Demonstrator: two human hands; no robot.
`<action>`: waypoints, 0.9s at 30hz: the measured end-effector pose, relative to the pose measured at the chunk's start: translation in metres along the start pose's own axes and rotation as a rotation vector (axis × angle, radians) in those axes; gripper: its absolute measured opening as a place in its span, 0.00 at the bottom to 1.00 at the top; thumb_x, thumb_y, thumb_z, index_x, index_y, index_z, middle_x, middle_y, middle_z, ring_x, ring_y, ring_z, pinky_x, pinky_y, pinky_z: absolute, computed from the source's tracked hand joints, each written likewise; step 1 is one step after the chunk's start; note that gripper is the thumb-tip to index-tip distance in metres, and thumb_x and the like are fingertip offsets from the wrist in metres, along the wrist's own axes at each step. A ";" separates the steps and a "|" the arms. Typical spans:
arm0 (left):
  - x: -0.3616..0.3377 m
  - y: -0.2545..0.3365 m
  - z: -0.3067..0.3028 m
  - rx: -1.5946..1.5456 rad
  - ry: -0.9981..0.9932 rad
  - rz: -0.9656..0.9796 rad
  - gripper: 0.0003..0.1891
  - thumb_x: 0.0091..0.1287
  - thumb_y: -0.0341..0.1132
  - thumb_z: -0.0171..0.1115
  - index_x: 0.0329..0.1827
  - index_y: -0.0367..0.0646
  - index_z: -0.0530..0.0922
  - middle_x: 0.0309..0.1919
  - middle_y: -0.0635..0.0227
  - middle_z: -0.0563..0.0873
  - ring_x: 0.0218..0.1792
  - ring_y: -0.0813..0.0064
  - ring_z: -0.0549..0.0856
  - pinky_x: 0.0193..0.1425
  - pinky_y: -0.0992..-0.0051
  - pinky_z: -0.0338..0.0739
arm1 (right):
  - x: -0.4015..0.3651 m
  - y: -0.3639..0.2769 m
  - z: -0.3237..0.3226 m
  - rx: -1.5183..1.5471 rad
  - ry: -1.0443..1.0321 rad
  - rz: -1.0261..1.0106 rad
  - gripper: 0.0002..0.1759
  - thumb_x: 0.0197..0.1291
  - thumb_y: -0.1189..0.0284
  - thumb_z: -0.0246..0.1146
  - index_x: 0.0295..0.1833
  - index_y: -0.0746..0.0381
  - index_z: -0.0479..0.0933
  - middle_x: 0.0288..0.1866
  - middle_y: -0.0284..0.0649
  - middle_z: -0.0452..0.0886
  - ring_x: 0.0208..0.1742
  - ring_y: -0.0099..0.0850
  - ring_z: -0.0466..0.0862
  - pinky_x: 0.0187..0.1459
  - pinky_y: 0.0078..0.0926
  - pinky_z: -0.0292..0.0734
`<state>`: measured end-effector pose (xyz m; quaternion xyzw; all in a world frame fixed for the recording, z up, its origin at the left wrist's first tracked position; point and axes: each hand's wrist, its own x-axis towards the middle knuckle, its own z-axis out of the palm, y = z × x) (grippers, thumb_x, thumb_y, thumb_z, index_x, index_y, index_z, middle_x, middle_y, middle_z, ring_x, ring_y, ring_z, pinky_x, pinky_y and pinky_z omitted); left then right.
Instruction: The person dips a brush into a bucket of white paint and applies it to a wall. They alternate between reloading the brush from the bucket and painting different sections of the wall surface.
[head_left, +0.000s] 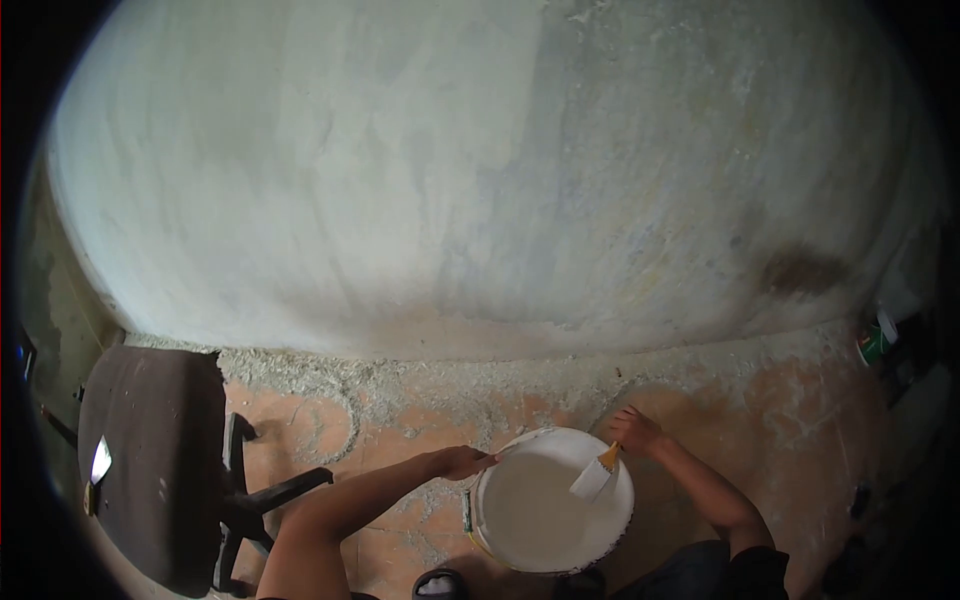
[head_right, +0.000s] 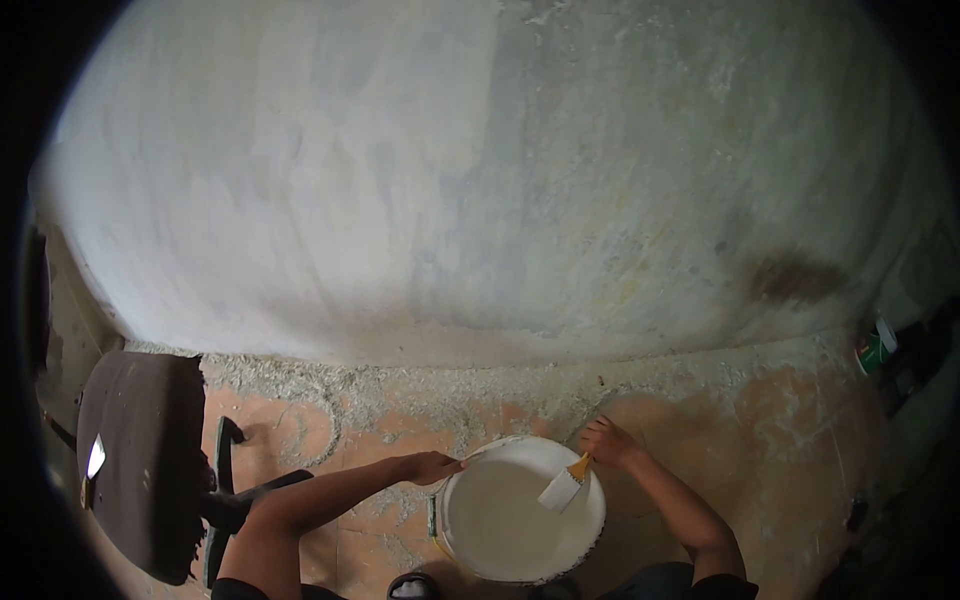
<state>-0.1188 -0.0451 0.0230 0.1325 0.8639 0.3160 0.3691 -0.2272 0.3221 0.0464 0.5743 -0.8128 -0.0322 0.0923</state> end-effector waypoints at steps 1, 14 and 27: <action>0.000 -0.001 0.001 0.004 0.006 0.020 0.41 0.61 0.69 0.26 0.61 0.46 0.69 0.54 0.50 0.75 0.58 0.52 0.72 0.63 0.62 0.61 | 0.001 -0.001 -0.006 0.051 0.006 0.010 0.04 0.36 0.74 0.61 0.21 0.57 0.72 0.25 0.32 0.72 0.35 0.30 0.74 0.41 0.29 0.67; 0.001 0.000 0.001 0.028 0.017 -0.040 0.37 0.67 0.61 0.27 0.58 0.39 0.71 0.54 0.49 0.75 0.57 0.51 0.72 0.63 0.62 0.62 | 0.004 0.001 -0.005 -0.010 0.125 -0.168 0.05 0.36 0.74 0.59 0.20 0.57 0.69 0.26 0.32 0.71 0.34 0.29 0.74 0.41 0.27 0.67; -0.002 0.001 0.006 -0.164 0.001 -0.200 0.41 0.65 0.65 0.28 0.52 0.34 0.74 0.45 0.46 0.80 0.50 0.51 0.77 0.58 0.63 0.66 | 0.005 0.007 -0.028 0.161 0.186 0.099 0.06 0.37 0.75 0.58 0.17 0.57 0.67 0.25 0.34 0.70 0.34 0.31 0.73 0.41 0.27 0.66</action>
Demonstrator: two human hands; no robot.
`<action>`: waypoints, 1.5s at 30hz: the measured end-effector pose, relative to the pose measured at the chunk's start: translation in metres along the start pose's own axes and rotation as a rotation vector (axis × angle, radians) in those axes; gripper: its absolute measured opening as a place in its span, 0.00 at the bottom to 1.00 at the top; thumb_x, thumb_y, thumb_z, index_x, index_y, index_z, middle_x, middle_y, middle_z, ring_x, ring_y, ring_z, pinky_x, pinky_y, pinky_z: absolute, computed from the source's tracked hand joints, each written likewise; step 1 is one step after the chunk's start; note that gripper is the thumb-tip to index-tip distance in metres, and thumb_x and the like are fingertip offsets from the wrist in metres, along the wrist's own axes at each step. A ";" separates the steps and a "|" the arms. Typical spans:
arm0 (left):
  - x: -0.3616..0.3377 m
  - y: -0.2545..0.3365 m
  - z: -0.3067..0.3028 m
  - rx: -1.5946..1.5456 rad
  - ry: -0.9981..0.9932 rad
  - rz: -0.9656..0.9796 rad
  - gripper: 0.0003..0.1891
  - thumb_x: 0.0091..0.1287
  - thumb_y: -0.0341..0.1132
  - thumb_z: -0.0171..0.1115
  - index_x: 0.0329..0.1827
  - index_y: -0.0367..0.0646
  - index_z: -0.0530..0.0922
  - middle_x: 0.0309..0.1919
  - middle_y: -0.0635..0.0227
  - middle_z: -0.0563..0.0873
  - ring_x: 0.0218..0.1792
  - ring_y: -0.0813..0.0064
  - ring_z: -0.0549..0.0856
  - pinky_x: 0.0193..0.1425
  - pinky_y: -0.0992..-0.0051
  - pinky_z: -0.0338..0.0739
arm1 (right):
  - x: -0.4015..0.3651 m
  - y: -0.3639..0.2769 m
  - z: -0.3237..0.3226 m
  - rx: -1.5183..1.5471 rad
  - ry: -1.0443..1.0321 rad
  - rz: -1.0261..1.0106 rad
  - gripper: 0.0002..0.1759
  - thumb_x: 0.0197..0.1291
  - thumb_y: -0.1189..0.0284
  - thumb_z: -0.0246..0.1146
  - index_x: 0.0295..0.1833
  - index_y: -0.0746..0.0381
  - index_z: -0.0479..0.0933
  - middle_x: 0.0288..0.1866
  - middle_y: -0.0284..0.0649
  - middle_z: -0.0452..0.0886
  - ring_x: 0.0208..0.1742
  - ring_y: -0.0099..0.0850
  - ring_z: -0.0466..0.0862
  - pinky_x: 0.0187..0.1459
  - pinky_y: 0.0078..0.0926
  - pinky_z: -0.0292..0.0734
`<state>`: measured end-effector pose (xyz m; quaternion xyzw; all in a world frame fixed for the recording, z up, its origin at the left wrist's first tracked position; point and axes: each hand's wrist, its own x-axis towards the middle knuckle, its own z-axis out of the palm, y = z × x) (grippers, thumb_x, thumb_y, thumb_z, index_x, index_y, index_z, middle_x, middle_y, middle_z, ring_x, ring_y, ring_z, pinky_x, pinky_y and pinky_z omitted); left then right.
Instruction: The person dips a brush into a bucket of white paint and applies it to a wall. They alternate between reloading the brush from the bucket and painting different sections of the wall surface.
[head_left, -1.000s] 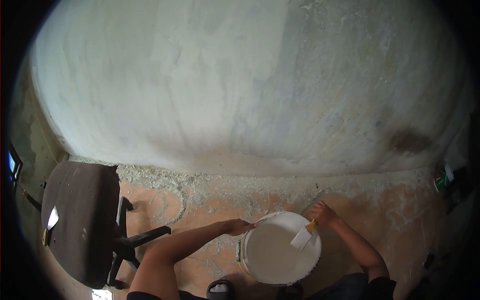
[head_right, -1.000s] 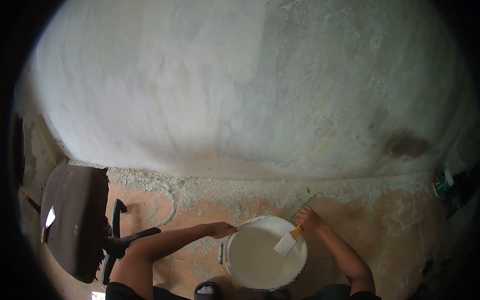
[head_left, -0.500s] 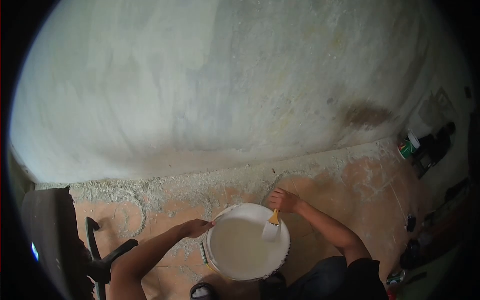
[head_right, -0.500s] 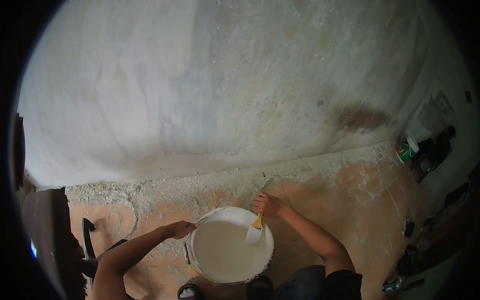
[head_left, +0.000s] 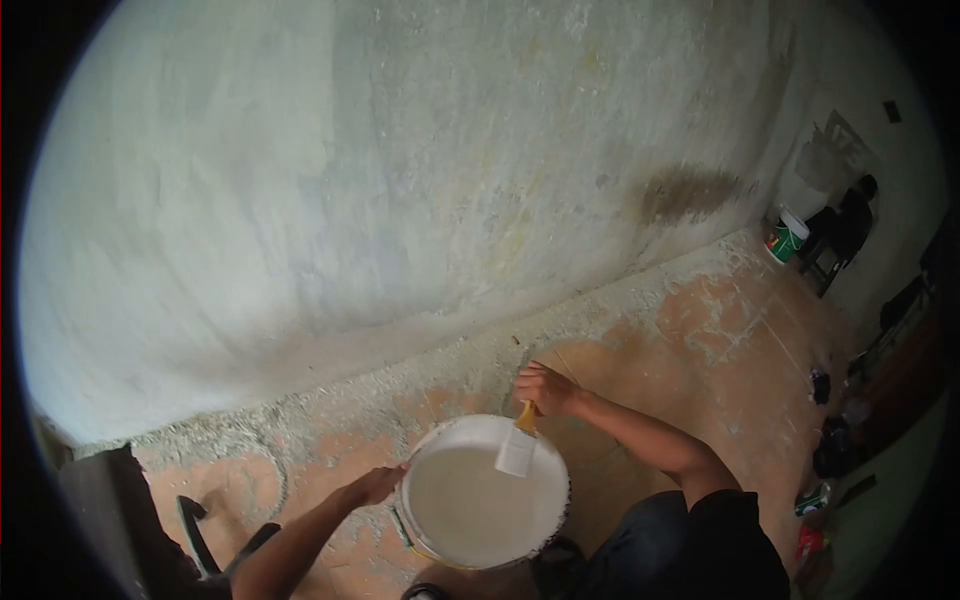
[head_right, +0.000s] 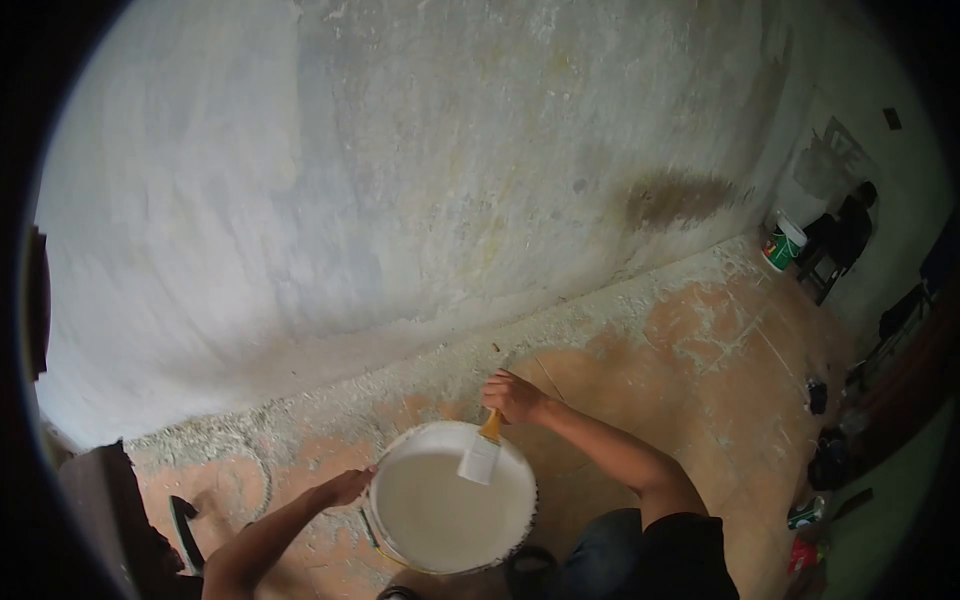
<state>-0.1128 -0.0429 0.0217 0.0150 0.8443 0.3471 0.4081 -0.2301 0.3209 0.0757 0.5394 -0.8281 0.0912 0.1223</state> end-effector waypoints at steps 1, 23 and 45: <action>0.002 -0.003 0.006 -0.015 -0.024 0.001 0.41 0.65 0.65 0.28 0.52 0.34 0.74 0.45 0.46 0.80 0.50 0.51 0.77 0.58 0.63 0.66 | 0.001 0.001 0.005 0.015 -0.001 -0.006 0.07 0.35 0.75 0.59 0.17 0.57 0.66 0.24 0.34 0.69 0.34 0.31 0.73 0.40 0.27 0.65; 0.032 -0.091 -0.007 1.068 -0.146 0.134 0.07 0.54 0.34 0.58 0.32 0.41 0.80 0.30 0.59 0.83 0.34 0.59 0.82 0.36 0.64 0.76 | -0.004 0.006 0.027 -0.022 -0.024 -0.093 0.05 0.33 0.72 0.60 0.19 0.57 0.69 0.23 0.35 0.71 0.31 0.33 0.73 0.38 0.30 0.67; 0.009 -0.055 -0.022 1.047 0.041 0.308 0.07 0.53 0.31 0.56 0.32 0.42 0.80 0.32 0.57 0.84 0.36 0.59 0.84 0.37 0.64 0.78 | -0.014 -0.001 0.033 0.213 -0.188 0.204 0.06 0.32 0.80 0.60 0.19 0.62 0.70 0.26 0.41 0.73 0.37 0.40 0.74 0.40 0.35 0.66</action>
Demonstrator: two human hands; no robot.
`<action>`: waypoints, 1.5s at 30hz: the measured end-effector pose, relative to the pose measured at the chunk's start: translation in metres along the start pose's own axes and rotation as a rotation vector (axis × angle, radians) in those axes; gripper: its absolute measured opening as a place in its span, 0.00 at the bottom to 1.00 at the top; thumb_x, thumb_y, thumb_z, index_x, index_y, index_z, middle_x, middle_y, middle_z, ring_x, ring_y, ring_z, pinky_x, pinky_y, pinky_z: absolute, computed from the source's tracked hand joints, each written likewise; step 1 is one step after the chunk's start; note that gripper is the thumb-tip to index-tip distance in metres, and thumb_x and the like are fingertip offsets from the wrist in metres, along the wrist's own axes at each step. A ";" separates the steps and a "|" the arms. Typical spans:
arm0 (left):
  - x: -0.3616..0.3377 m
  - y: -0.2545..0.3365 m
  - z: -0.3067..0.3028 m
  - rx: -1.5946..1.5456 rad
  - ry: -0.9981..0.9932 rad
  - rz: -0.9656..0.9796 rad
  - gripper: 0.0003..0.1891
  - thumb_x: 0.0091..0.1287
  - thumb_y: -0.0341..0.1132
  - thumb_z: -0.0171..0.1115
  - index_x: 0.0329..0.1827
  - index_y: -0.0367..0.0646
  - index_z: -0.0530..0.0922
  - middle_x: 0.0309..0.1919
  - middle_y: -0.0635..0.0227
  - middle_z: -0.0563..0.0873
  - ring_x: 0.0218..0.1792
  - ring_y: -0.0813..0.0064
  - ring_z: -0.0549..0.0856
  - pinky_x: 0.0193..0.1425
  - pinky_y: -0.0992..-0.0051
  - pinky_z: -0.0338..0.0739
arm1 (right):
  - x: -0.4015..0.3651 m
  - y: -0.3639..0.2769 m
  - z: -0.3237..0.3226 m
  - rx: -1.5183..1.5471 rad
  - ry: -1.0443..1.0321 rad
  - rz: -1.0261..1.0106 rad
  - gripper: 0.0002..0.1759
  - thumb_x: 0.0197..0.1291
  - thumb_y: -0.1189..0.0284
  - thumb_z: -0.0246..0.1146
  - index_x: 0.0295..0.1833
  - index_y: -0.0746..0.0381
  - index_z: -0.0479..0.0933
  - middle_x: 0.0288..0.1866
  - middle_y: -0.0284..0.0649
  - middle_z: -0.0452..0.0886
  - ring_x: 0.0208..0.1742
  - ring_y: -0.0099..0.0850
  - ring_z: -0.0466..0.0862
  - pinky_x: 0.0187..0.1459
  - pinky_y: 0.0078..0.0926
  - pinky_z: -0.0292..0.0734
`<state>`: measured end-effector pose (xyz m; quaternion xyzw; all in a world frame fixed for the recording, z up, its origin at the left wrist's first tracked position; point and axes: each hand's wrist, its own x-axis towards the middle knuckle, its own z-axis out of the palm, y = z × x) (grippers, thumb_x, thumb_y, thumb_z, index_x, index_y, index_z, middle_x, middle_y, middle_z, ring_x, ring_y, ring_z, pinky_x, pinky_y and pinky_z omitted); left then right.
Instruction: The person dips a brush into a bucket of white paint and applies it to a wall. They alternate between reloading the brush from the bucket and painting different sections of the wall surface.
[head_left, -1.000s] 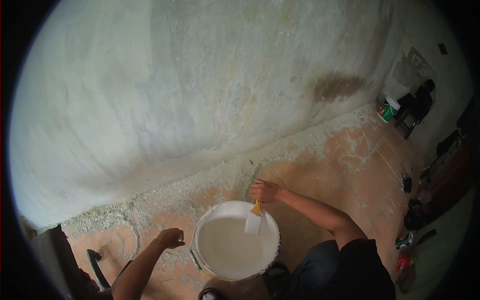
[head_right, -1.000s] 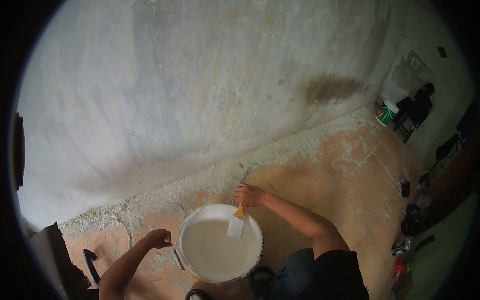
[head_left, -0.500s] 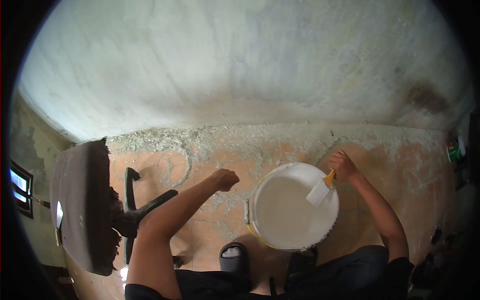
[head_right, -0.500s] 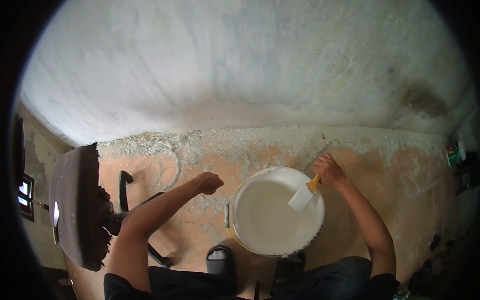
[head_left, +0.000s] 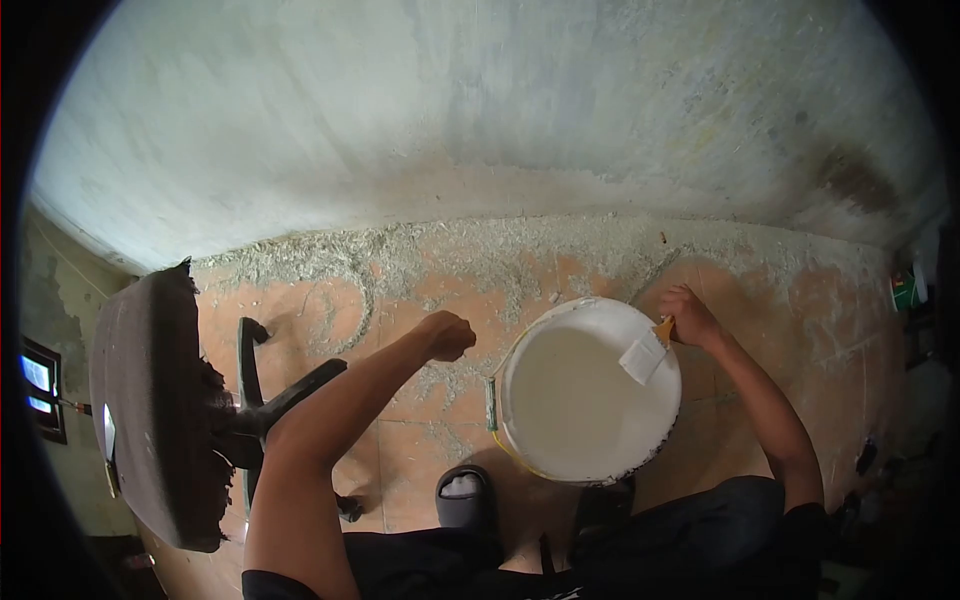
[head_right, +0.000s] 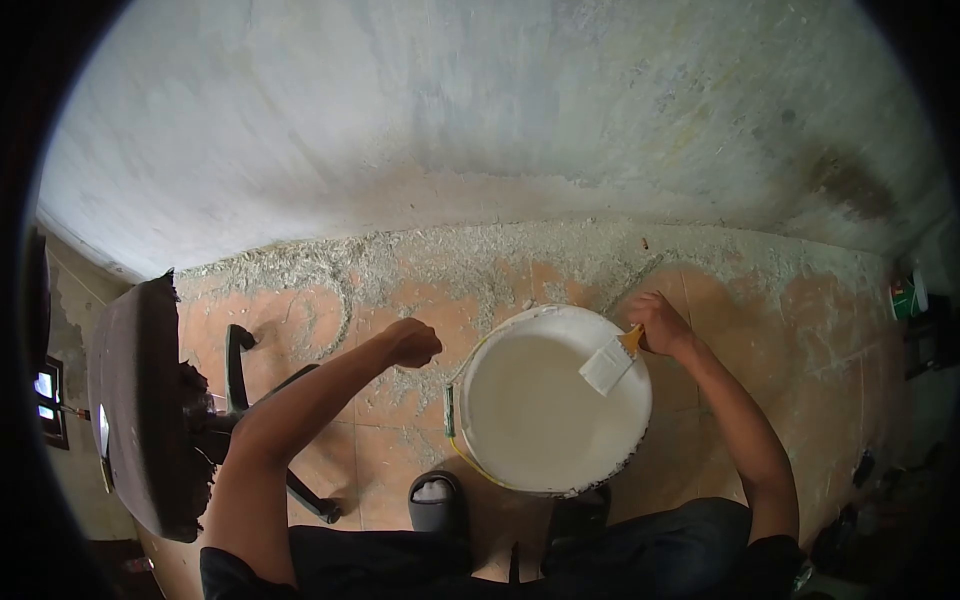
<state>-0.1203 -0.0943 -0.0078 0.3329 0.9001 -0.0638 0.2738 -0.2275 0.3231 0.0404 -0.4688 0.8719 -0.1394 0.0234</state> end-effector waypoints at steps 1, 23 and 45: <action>0.000 -0.001 0.001 -0.005 -0.001 0.004 0.07 0.53 0.31 0.56 0.32 0.42 0.80 0.32 0.57 0.84 0.36 0.59 0.84 0.37 0.64 0.78 | 0.001 0.001 0.002 -0.019 -0.028 -0.039 0.06 0.32 0.80 0.60 0.19 0.62 0.70 0.26 0.41 0.72 0.36 0.41 0.74 0.40 0.35 0.66; -0.005 -0.008 -0.006 -0.075 -0.049 -0.112 0.08 0.54 0.34 0.52 0.29 0.43 0.79 0.28 0.55 0.83 0.33 0.55 0.83 0.37 0.62 0.77 | 0.012 -0.038 -0.066 -0.052 -0.420 0.254 0.06 0.30 0.80 0.58 0.21 0.63 0.69 0.19 0.47 0.75 0.26 0.48 0.77 0.27 0.41 0.68; -0.007 -0.001 -0.003 -0.048 -0.058 -0.135 0.09 0.54 0.36 0.53 0.30 0.43 0.80 0.29 0.56 0.83 0.35 0.57 0.83 0.39 0.62 0.77 | -0.019 -0.017 -0.039 -0.122 -0.205 0.249 0.06 0.33 0.74 0.60 0.24 0.60 0.73 0.20 0.46 0.77 0.26 0.47 0.78 0.27 0.41 0.71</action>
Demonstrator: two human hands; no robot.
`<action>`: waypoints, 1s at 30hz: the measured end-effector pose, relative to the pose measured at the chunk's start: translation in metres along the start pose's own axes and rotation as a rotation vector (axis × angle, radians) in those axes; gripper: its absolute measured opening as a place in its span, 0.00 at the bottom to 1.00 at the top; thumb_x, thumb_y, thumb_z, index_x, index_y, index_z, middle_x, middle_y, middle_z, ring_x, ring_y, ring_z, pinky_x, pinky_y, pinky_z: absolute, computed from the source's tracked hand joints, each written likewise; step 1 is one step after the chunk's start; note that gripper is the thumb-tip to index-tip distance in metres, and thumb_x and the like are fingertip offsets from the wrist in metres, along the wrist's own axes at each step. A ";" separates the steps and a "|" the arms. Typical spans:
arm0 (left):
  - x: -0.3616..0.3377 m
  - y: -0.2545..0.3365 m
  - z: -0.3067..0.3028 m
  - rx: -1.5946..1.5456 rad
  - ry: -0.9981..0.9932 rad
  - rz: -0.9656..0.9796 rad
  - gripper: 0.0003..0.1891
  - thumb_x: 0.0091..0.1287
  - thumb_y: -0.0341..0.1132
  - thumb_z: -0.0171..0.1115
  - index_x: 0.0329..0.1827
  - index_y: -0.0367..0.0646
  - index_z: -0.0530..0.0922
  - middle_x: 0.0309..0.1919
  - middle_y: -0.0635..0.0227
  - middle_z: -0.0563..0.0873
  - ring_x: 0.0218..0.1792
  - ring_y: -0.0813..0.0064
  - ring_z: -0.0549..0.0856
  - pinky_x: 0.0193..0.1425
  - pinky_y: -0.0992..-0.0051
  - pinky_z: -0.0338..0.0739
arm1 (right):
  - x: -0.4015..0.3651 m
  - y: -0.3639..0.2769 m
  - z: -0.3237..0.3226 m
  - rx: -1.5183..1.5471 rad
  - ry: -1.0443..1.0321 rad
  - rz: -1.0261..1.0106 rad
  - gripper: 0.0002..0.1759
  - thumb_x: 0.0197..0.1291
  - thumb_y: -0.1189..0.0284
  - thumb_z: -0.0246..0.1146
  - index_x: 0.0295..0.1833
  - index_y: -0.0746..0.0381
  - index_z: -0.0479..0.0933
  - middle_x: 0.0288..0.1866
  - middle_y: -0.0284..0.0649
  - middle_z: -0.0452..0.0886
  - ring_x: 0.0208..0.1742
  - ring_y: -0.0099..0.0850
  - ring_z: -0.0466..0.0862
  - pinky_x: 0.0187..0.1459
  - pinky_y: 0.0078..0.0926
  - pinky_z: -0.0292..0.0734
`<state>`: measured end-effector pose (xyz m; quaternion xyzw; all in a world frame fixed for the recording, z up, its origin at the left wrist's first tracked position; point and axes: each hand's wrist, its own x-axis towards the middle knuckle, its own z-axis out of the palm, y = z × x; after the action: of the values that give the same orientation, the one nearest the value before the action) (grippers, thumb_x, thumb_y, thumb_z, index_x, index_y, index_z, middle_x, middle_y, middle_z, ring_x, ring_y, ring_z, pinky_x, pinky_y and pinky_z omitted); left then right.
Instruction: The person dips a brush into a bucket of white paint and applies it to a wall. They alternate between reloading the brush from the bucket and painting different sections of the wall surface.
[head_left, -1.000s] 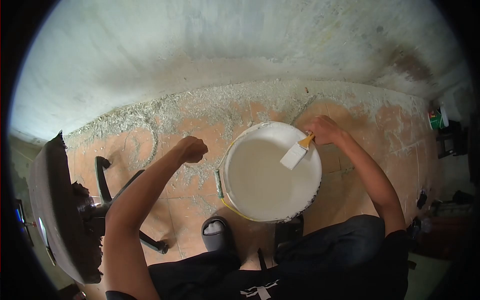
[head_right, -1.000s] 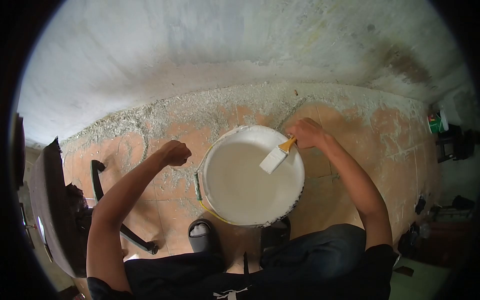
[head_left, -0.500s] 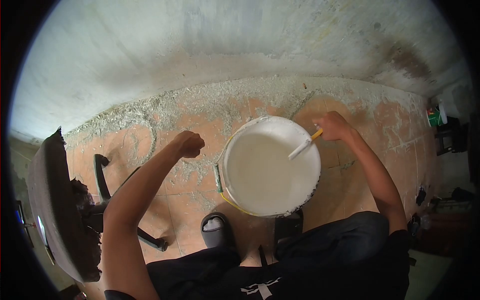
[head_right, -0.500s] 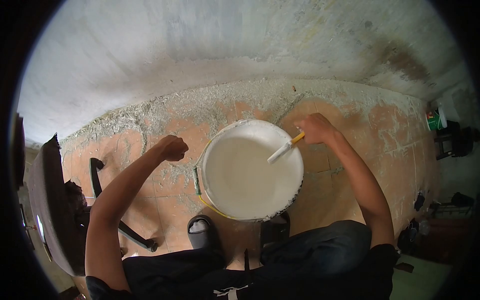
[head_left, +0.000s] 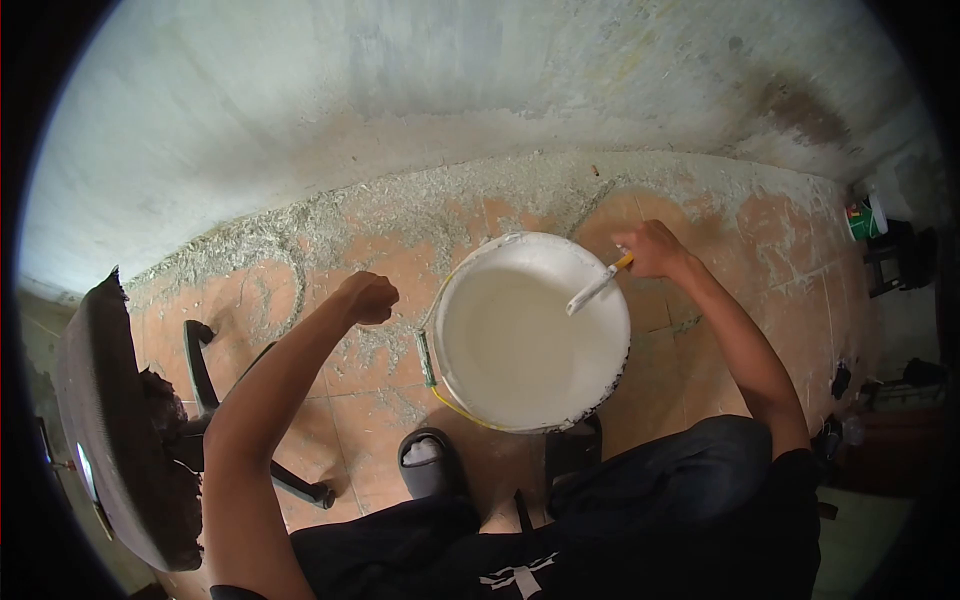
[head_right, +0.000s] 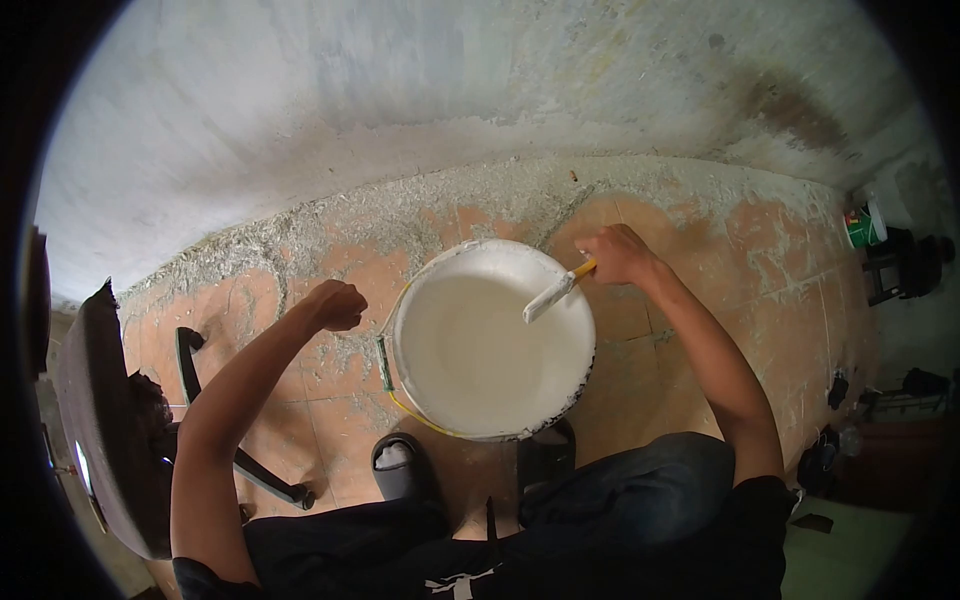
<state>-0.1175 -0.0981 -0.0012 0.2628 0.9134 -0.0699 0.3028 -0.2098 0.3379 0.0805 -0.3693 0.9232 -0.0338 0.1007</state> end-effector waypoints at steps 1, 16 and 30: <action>0.000 0.000 0.000 -0.003 -0.015 -0.007 0.09 0.54 0.37 0.54 0.30 0.43 0.80 0.29 0.56 0.83 0.35 0.57 0.83 0.39 0.62 0.77 | -0.001 0.002 0.003 -0.042 -0.019 0.000 0.06 0.33 0.74 0.60 0.24 0.60 0.73 0.20 0.46 0.77 0.26 0.47 0.78 0.27 0.41 0.71; 0.001 0.006 -0.010 -0.010 -0.055 -0.030 0.11 0.54 0.34 0.53 0.35 0.42 0.81 0.35 0.56 0.84 0.39 0.59 0.83 0.42 0.64 0.77 | 0.001 -0.004 -0.003 0.096 0.086 -0.003 0.07 0.31 0.74 0.60 0.18 0.60 0.69 0.17 0.44 0.74 0.23 0.46 0.75 0.24 0.39 0.67; -0.001 -0.044 -0.011 -0.040 -0.027 -0.207 0.13 0.59 0.37 0.51 0.40 0.42 0.80 0.40 0.59 0.83 0.44 0.61 0.82 0.45 0.64 0.77 | 0.019 -0.041 -0.060 0.688 0.163 -0.085 0.08 0.37 0.79 0.62 0.20 0.65 0.67 0.13 0.33 0.64 0.21 0.17 0.62 0.23 0.24 0.59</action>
<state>-0.1449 -0.1328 0.0069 0.1600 0.9327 -0.0859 0.3115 -0.2079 0.2943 0.1415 -0.3478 0.8466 -0.3763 0.1437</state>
